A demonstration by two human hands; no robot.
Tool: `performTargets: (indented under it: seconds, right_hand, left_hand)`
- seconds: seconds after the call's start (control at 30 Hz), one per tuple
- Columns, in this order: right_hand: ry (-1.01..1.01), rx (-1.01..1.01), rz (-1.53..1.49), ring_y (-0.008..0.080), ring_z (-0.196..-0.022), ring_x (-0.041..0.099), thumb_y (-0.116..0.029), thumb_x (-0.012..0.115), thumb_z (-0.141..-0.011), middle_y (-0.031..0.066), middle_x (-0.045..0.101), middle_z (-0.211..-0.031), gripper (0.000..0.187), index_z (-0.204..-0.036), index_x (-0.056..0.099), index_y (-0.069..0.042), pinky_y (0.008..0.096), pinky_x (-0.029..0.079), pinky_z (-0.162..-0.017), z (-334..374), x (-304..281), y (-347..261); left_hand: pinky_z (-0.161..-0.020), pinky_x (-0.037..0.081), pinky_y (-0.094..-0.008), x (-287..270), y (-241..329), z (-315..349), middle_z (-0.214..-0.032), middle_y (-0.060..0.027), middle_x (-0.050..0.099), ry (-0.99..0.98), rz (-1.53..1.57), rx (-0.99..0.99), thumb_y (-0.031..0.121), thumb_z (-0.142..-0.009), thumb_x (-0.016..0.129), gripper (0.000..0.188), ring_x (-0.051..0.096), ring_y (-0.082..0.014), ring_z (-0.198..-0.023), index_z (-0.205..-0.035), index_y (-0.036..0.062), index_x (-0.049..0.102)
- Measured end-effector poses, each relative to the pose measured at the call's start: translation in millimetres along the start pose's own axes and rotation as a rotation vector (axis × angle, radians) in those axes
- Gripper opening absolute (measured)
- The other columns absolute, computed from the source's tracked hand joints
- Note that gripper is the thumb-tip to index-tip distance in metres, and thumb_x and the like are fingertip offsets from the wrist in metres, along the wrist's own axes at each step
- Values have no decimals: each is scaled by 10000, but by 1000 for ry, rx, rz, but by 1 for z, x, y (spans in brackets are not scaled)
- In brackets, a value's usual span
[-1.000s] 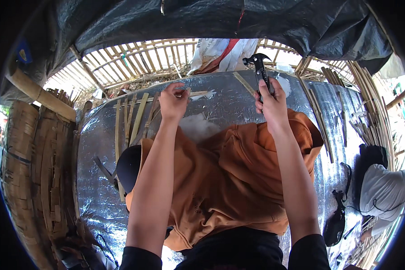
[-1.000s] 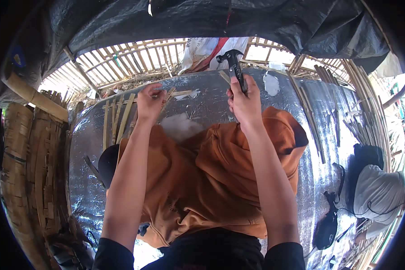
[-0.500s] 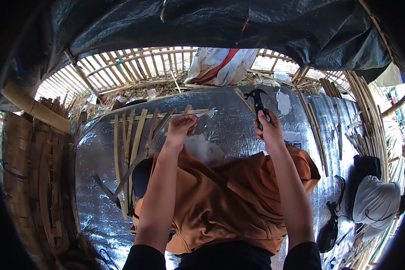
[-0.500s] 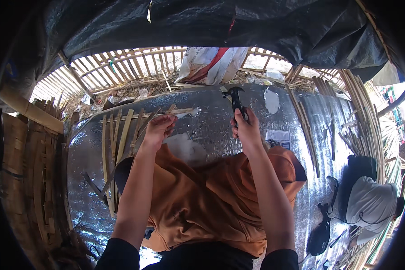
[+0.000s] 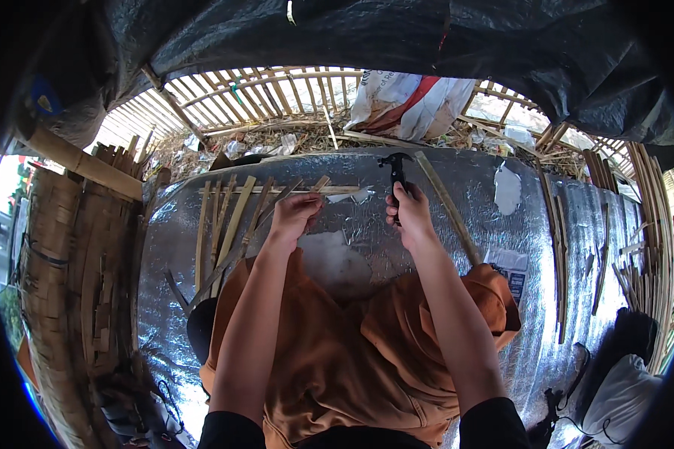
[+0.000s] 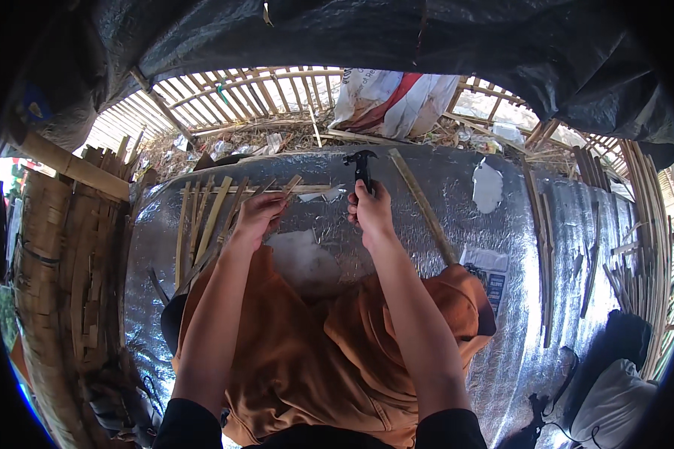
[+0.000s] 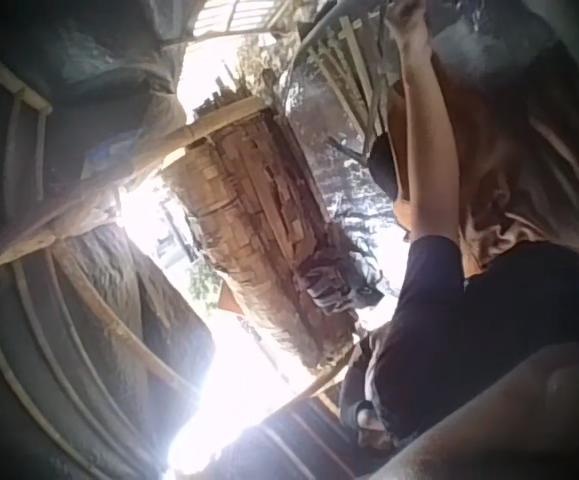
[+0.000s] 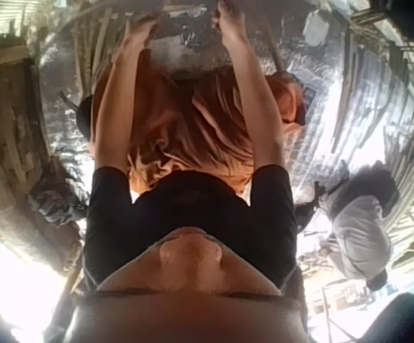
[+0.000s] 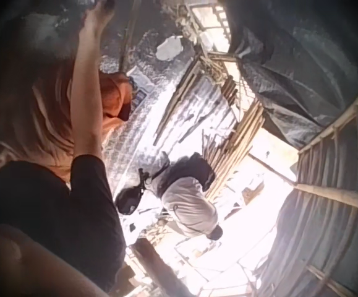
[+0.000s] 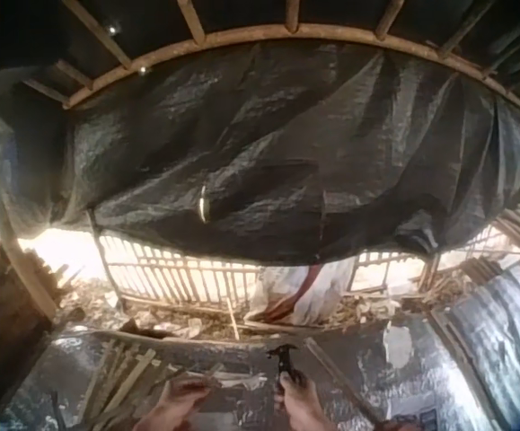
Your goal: The person nails small bamboo strips onto a frame using a hammer and nails. They position each strip and drive a nail through it by hand, repeating this across several strips.
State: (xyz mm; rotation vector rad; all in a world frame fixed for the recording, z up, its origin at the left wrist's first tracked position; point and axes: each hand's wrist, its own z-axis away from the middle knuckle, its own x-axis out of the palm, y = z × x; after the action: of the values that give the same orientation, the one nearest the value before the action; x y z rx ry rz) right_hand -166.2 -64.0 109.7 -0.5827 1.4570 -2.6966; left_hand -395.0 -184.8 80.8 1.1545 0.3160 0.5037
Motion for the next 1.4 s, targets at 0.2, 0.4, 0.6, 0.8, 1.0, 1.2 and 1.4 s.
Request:
performTargets:
  seconds: [0.2, 0.4, 0.6, 0.8, 1.0, 1.2, 1.4]
  right_hand:
    - [7, 14, -5, 76, -590, 491, -275, 601, -1075, 5, 556, -825, 186, -1115, 525, -109, 281, 415, -503, -23, -12, 40]
    - [266, -299, 239, 76, -581, 468, -320, 577, -1088, -2, 525, -812, 327, -1292, 508, -73, 268, 412, -500, -63, -25, 118]
    - [223, -272, 469, 124, -533, 552, -317, 566, -1087, 30, 548, -708, 424, -1363, 489, -5, 315, 440, -474, -75, -35, 123]
    - [159, -321, 389, 126, -527, 549, -318, 568, -1085, 29, 544, -688, 358, -1288, 515, -27, 324, 447, -471, -86, -40, 129]
    - [122, -316, 319, 101, -546, 502, -308, 560, -1092, 4, 507, -696, 287, -1207, 514, -50, 295, 423, -464, -79, -41, 127]
    - [141, -275, 286, 95, -544, 500, -277, 567, -1090, 0, 511, -690, 277, -1222, 520, -38, 294, 419, -462, -72, -29, 119]
    - [152, -300, 332, 101, -536, 529, -257, 579, -1083, 7, 541, -689, 316, -1273, 533, -8, 320, 443, -474, -73, -35, 119]
  left_hand:
    - [-625, 512, -260, 20, -51, -53, -836, -51, 740, 46, -169, 104, 49, -886, 777, 220, 634, -96, -682, -1090, -33, 771]
    - [-772, 565, -300, 51, -86, -94, -944, -97, 800, 202, -372, 516, 60, -893, 761, 182, 748, -140, -866, -1069, 27, 792]
    - [-765, 575, -301, 55, -91, -104, -928, -89, 801, 247, -252, 511, 51, -888, 765, 141, 755, -158, -832, -1023, 46, 806]
    - [-764, 576, -300, 50, -96, -110, -898, -91, 800, 277, -228, 577, 46, -873, 779, 130, 762, -162, -820, -999, 47, 812]
    - [-760, 571, -299, 52, -91, -101, -883, -94, 797, 270, -303, 571, 48, -866, 788, 123, 755, -153, -812, -987, 45, 815]
    - [-777, 553, -271, 54, -94, -107, -930, -97, 800, 256, -196, 517, 38, -887, 786, 180, 718, -110, -845, -1064, 5, 774]
    - [-785, 538, -257, 62, -90, -103, -964, -112, 803, 273, -226, 523, 33, -888, 790, 293, 701, -88, -864, -1169, 7, 711]
